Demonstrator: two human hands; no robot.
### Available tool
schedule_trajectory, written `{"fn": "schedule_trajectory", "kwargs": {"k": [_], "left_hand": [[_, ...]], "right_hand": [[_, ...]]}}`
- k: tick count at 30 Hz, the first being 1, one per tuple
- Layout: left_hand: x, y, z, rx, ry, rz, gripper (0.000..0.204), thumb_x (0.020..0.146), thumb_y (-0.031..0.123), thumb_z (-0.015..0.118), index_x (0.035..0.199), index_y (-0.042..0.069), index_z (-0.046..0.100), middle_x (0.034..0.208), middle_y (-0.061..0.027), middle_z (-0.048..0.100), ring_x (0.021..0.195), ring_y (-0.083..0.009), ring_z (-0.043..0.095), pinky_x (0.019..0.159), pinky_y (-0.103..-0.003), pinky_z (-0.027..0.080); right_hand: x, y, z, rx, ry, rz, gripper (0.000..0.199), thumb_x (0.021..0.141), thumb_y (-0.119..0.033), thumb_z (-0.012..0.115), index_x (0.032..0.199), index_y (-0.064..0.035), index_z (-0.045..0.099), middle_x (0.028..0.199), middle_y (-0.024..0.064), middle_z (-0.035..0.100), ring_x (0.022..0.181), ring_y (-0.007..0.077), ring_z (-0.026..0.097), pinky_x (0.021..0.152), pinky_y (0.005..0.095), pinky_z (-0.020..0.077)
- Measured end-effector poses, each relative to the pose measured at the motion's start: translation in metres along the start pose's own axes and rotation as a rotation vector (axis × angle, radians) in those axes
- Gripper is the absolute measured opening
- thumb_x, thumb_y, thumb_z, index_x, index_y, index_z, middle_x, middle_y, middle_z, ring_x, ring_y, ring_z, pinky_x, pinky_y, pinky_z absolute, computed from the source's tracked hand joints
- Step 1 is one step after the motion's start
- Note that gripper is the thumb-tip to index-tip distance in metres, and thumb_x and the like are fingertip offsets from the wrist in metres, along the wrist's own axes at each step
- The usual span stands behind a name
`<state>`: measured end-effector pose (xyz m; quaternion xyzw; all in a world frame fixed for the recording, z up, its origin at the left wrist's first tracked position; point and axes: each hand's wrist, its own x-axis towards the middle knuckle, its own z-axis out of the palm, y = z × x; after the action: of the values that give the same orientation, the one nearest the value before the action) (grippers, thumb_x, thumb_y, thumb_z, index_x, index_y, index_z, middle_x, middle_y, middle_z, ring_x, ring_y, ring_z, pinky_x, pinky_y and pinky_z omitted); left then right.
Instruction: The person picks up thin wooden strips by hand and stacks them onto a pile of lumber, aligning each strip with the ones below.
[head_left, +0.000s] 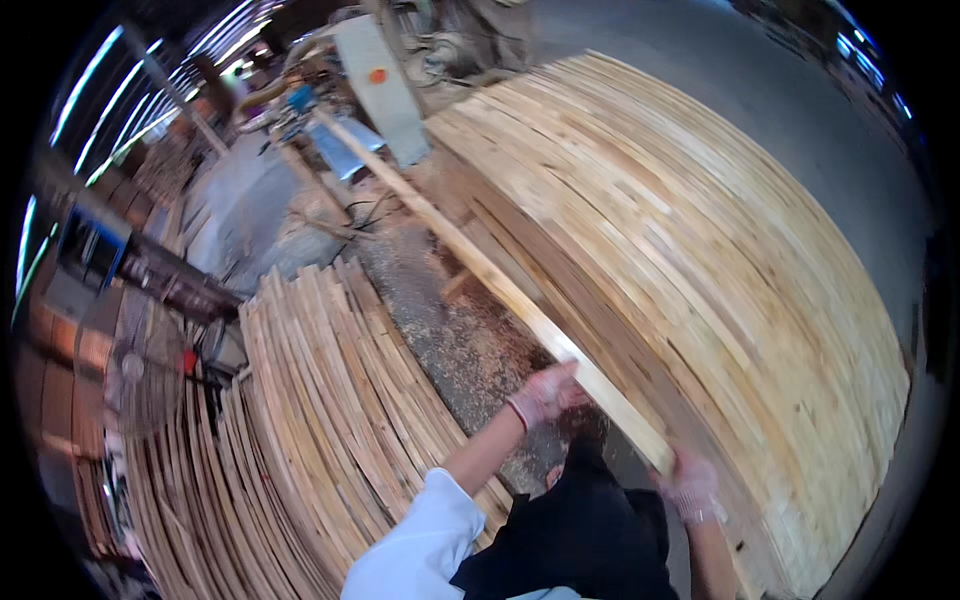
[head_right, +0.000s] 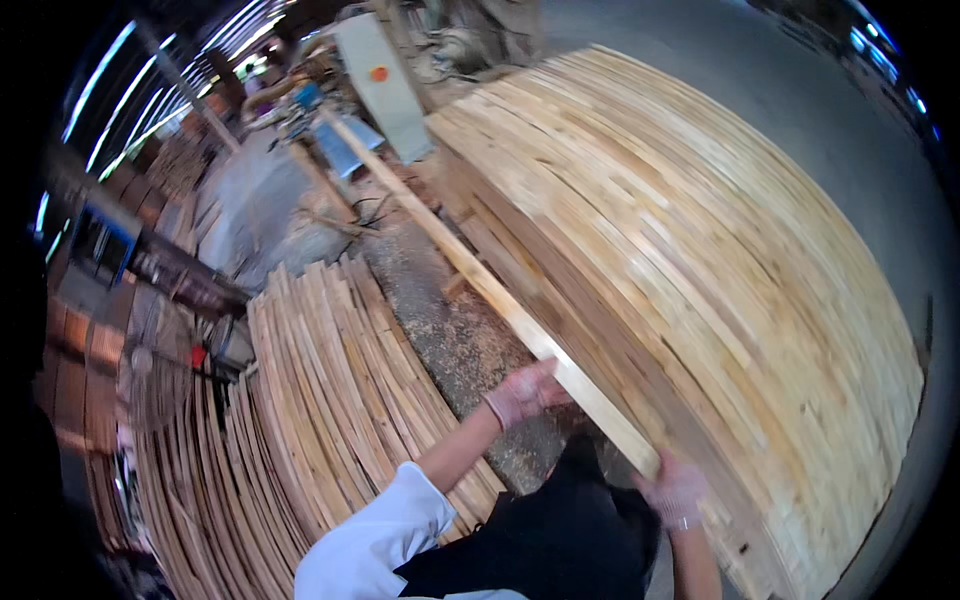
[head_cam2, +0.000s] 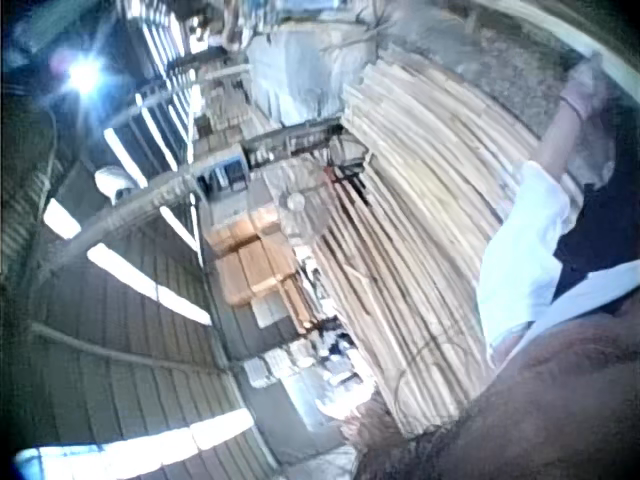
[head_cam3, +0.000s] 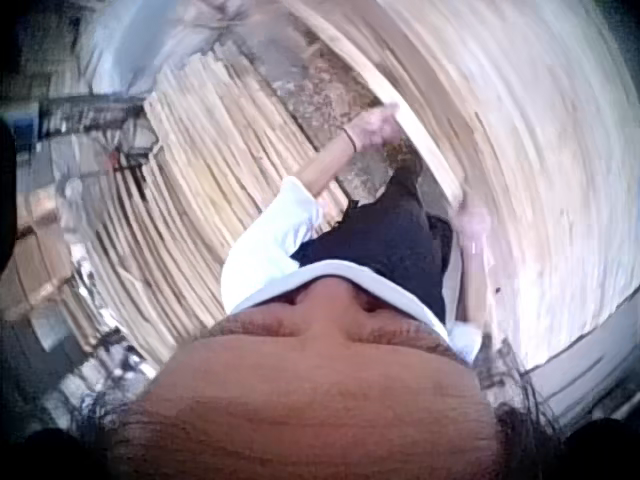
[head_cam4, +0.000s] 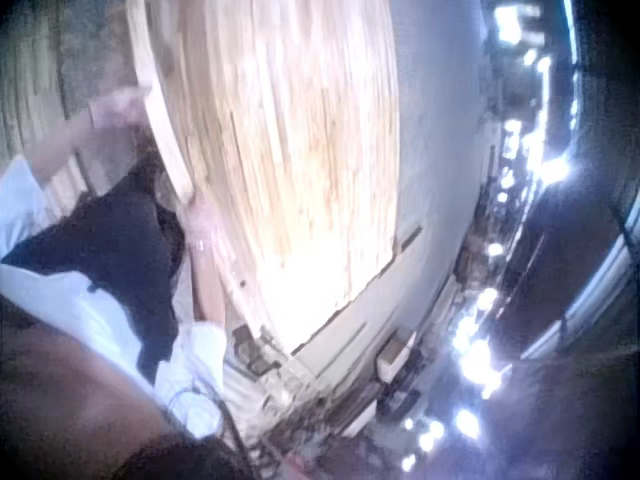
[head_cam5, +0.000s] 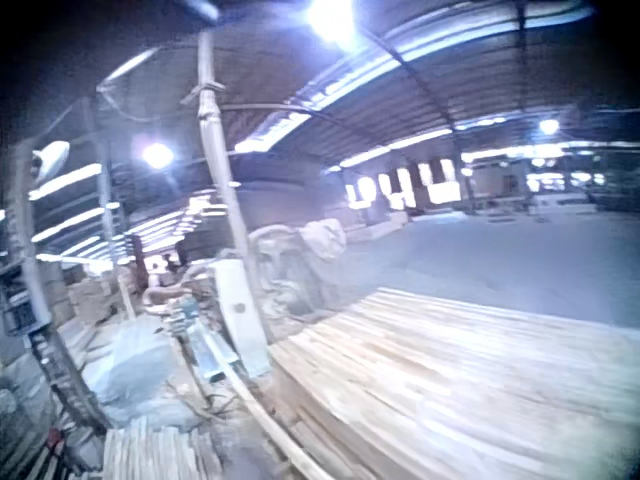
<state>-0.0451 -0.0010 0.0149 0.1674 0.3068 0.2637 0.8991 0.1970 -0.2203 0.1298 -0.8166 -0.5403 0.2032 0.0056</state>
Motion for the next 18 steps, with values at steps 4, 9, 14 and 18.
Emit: {"fn": "schedule_trajectory", "kwargs": {"k": [4, 9, 14, 18], "left_hand": [[-0.019, -0.053, 0.014, 0.69, -0.048, 0.13, 0.022, 0.098, 0.032, 0.06, 0.099, 0.011, 0.062, 0.086, -0.0052, 0.064, 0.073, -0.0203, 0.062, 0.064, -0.034, 0.051], [-0.027, 0.013, -0.044, 0.384, 0.367, 0.311, 0.034, 0.099, 0.038, 0.058, 0.12, 0.012, 0.056, 0.087, -0.0045, 0.063, 0.073, -0.0181, 0.059, 0.061, -0.031, 0.049], [-0.026, 0.02, -0.054, -0.055, 0.103, 0.4, 0.027, 0.1, 0.029, 0.049, 0.083, 0.011, 0.06, 0.074, -0.0058, 0.059, 0.063, -0.0197, 0.053, 0.077, -0.04, 0.054], [-0.048, -0.08, 0.017, 0.418, 0.57, 0.23, 0.028, 0.09, 0.019, 0.069, 0.068, 0.014, 0.052, 0.066, 0.0, 0.05, 0.059, -0.0156, 0.047, 0.064, -0.035, 0.047]], "right_hand": [[0.041, -0.059, -0.021, 0.123, -0.155, -0.075, 0.067, 0.079, -0.069, 0.063, 0.12, -0.0152, 0.064, 0.1, 0.0149, 0.071, 0.093, 0.0333, 0.07, 0.075, 0.0465, 0.0565], [0.068, -0.059, -0.031, 0.076, 0.07, -0.249, 0.045, 0.085, -0.048, 0.066, 0.101, -0.0067, 0.071, 0.092, 0.0117, 0.072, 0.086, 0.0312, 0.069, 0.073, 0.0485, 0.0507], [0.076, 0.0, -0.017, -0.342, -0.046, -0.076, 0.024, 0.085, -0.03, 0.067, 0.097, -0.0114, 0.077, 0.091, 0.0092, 0.074, 0.091, 0.0293, 0.069, 0.073, 0.0532, 0.0488], [0.061, 0.069, 0.023, -0.314, -0.15, -0.006, 0.029, 0.083, -0.021, 0.066, 0.105, -0.0051, 0.075, 0.1, 0.0168, 0.073, 0.095, 0.0368, 0.068, 0.073, 0.0609, 0.0467]]}}
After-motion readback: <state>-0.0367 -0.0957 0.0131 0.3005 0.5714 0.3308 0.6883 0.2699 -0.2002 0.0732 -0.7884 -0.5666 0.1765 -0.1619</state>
